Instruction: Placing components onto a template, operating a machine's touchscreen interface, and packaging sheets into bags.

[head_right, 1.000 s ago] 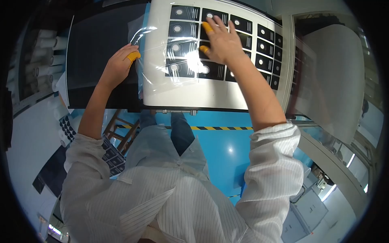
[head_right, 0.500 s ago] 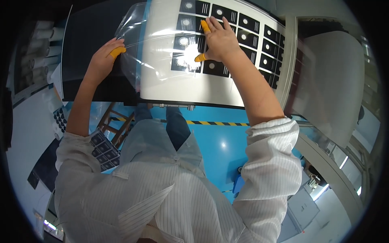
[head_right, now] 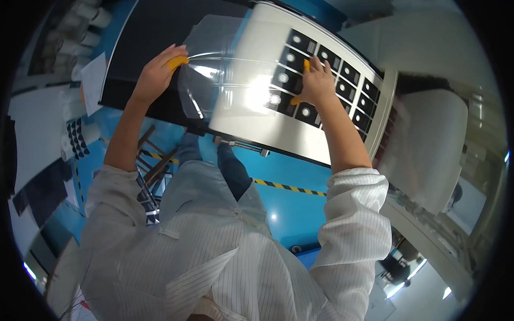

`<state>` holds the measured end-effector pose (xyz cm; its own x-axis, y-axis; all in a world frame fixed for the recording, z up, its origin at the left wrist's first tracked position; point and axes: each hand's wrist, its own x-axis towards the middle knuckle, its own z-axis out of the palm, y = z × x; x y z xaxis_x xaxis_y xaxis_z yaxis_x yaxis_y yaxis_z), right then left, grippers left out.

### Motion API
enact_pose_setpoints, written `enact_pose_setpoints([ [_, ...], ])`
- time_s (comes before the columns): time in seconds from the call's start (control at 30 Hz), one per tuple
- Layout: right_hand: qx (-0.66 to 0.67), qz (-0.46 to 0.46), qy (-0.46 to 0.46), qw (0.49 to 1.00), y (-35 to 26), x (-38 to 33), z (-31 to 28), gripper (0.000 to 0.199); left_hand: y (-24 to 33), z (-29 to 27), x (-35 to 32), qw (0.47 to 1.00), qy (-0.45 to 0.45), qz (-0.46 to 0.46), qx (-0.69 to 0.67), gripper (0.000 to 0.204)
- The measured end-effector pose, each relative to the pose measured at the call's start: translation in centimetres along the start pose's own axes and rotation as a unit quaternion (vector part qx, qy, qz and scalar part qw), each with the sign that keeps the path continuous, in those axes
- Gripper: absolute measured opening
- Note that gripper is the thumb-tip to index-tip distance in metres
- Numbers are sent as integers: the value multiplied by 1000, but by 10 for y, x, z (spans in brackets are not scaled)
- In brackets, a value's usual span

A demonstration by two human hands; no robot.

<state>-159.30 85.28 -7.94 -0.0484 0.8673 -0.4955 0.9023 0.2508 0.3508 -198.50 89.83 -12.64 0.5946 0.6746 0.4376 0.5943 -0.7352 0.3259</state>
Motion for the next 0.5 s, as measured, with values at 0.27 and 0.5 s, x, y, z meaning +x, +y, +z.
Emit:
enact_pose_setpoints([
  [0.27,-46,-42,-25,998,-27,8,-10,110,-55,-104,-84,938,266,-211,-72,17],
  [0.5,-80,-36,4,996,-22,-1,-34,106,-175,-209,-418,648,414,-614,177,27],
])
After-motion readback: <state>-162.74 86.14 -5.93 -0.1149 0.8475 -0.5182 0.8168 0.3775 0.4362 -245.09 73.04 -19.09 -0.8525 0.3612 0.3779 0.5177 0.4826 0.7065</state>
